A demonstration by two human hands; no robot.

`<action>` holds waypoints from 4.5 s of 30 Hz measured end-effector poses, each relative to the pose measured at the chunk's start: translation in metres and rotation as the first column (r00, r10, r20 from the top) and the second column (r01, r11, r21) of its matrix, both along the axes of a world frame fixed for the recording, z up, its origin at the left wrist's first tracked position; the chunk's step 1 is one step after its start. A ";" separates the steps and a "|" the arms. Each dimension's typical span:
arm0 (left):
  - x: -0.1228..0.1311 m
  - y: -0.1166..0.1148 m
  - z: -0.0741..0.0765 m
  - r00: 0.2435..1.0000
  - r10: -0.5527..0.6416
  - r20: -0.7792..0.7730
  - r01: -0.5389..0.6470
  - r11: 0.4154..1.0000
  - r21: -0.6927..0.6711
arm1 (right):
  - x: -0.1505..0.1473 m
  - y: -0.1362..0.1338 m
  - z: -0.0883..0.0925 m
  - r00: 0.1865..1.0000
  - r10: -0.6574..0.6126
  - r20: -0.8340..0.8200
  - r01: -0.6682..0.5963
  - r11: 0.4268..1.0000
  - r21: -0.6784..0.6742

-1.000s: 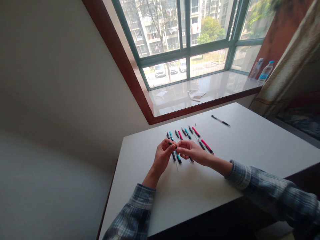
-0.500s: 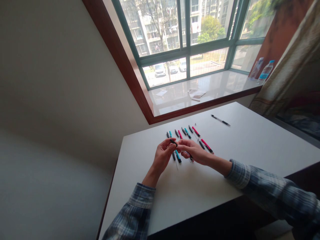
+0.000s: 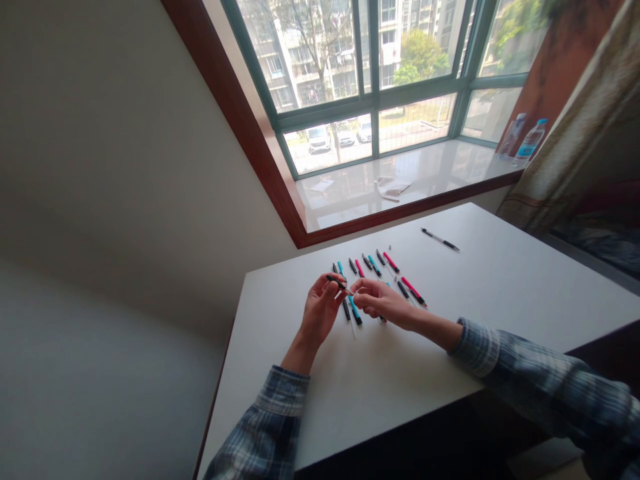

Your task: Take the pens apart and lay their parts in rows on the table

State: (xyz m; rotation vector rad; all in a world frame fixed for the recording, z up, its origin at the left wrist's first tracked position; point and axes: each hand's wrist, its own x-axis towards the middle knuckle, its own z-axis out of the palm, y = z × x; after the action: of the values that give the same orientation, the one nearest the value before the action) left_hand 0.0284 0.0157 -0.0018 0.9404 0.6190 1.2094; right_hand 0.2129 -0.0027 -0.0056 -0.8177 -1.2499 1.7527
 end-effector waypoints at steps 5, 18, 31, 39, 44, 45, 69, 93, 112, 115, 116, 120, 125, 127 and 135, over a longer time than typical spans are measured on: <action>-0.005 0.004 0.004 0.993 0.079 0.084 -0.077 0.997 -0.025 | 0.000 0.002 -0.005 0.997 -0.003 0.078 -0.002 0.998 0.065; 0.003 0.001 0.005 0.982 0.086 -0.167 -0.081 0.996 0.038 | -0.002 0.002 -0.002 1.000 -0.023 0.019 0.021 0.997 0.071; 0.004 -0.001 0.001 0.959 0.159 -0.236 -0.121 0.978 0.169 | -0.005 0.000 -0.005 1.000 0.014 0.028 -0.016 0.997 0.072; -0.004 0.011 0.007 0.910 0.410 -0.062 -0.405 0.911 0.077 | -0.004 0.000 -0.004 0.984 0.001 0.175 -0.018 0.995 0.098; -0.016 0.021 0.009 0.853 0.522 0.009 -0.522 0.852 0.035 | -0.002 0.000 -0.004 0.967 -0.051 0.250 0.011 0.987 0.160; -0.017 0.021 0.009 0.853 0.523 0.010 -0.523 0.852 0.024 | -0.001 0.001 -0.004 0.962 -0.082 0.261 0.032 0.981 0.192; -0.007 0.014 0.012 0.862 0.507 -0.016 -0.505 0.860 0.070 | -0.001 -0.007 -0.002 0.903 -0.267 0.337 0.069 0.863 0.500; -0.014 0.015 -0.010 0.852 0.453 -0.262 -0.445 0.891 0.094 | 0.131 0.090 -0.032 0.290 -0.526 0.800 -0.037 0.829 0.558; -0.005 0.005 -0.006 0.873 0.279 -0.400 -0.231 0.959 0.165 | 0.124 0.082 -0.017 0.483 -0.636 0.601 0.124 0.730 0.672; 0.005 -0.002 -0.003 0.868 0.187 -0.460 -0.098 0.973 0.211 | 0.109 0.072 -0.009 0.646 -0.577 0.499 0.130 0.728 0.673; 0.009 -0.004 -0.002 0.863 0.172 -0.475 -0.075 0.973 0.218 | 0.103 0.068 -0.007 0.702 -0.531 0.475 0.119 0.744 0.657; 0.021 -0.009 0.000 0.841 0.152 -0.520 -0.030 0.972 0.235 | 0.078 0.052 -0.005 0.874 -0.263 0.409 0.001 0.842 0.539; 0.024 -0.009 0.002 0.821 0.171 -0.544 -0.015 0.960 0.278 | 0.059 0.037 -0.006 0.930 -0.046 0.365 -0.129 0.889 0.439; 0.024 -0.010 0.002 0.802 0.178 -0.570 -0.006 0.957 0.291 | 0.057 0.035 -0.006 0.946 -0.022 0.323 -0.119 0.904 0.410; 0.023 -0.013 0.001 0.758 0.217 -0.615 0.012 0.938 0.346 | 0.059 0.037 -0.007 0.948 0.040 0.315 -0.154 0.925 0.348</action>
State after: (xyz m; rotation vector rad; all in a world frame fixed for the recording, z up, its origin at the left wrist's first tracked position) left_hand 0.0512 0.0029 -0.0012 1.6684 1.0480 1.0884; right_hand 0.2716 0.0341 -0.0126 -0.8293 -1.7898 1.4318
